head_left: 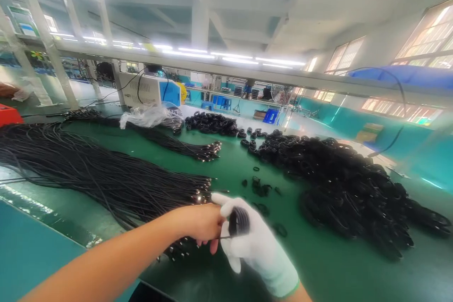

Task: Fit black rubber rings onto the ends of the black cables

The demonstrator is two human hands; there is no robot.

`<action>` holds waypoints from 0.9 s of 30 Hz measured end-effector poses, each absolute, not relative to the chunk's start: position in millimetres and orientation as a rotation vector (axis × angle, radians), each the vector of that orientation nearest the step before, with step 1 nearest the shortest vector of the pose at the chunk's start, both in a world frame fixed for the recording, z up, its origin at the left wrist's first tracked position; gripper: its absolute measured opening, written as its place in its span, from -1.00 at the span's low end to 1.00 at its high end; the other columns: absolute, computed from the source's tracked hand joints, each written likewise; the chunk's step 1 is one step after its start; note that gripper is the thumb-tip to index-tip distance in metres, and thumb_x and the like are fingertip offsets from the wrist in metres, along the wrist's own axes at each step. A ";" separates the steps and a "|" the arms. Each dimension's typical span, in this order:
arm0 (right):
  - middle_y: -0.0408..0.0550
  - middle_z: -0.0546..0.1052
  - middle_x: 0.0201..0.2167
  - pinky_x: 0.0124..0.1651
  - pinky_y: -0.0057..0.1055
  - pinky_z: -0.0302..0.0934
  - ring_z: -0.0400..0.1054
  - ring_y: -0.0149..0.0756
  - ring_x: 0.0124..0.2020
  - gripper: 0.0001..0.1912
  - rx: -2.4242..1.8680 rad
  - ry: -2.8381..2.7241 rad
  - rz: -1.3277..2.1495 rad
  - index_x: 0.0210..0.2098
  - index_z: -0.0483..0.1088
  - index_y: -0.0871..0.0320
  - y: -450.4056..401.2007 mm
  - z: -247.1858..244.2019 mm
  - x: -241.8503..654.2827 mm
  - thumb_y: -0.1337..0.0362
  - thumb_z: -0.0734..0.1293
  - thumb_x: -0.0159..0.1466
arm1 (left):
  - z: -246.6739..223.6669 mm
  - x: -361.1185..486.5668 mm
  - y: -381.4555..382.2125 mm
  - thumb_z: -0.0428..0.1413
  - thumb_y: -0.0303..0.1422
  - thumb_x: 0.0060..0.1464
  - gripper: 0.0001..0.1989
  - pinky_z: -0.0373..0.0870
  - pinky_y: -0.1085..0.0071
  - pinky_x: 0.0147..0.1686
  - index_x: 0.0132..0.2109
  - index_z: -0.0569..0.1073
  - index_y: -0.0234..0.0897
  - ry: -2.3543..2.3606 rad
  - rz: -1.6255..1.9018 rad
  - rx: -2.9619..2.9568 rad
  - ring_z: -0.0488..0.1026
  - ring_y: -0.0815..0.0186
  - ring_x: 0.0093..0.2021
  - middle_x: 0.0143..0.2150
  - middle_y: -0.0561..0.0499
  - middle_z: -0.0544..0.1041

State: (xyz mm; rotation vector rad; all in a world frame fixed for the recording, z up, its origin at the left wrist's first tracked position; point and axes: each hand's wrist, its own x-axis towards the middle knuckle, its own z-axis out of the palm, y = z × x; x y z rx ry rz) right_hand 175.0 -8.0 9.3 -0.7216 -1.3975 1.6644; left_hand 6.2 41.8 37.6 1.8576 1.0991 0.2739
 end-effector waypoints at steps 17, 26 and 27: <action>-0.05 0.47 -0.53 -0.69 -0.59 0.16 0.31 -0.45 -0.69 -0.39 -0.298 -1.132 1.992 -0.07 0.25 0.27 1.2 -12.2 166.6 -0.04 0.39 0.06 | 65.5 15.9 18.0 0.02 -0.56 -0.09 -0.68 0.21 0.33 -0.03 -0.22 0.51 -0.13 1.012 0.833 2.235 0.35 0.28 -0.11 -0.19 0.11 0.51; -0.02 0.47 -0.41 -0.61 -0.49 0.35 0.41 -0.33 -0.47 -0.56 -0.220 -0.718 2.146 -0.14 0.35 0.27 4.3 -15.5 158.6 0.02 0.11 0.31 | 54.4 18.2 27.2 -0.02 -0.52 -0.12 -0.75 0.25 0.46 -0.36 -0.36 0.51 -0.17 1.313 0.848 2.183 0.35 0.34 -0.34 -0.38 0.12 0.48; -0.04 0.47 -0.40 -0.60 -0.50 0.35 0.41 -0.33 -0.45 -0.61 -0.199 -0.685 2.164 -0.16 0.37 0.28 3.4 -15.0 158.9 0.08 0.13 0.31 | 53.0 18.1 27.0 -0.02 -0.52 -0.12 -0.76 0.24 0.47 -0.37 -0.37 0.50 -0.17 1.314 0.845 2.181 0.35 0.35 -0.34 -0.39 0.12 0.48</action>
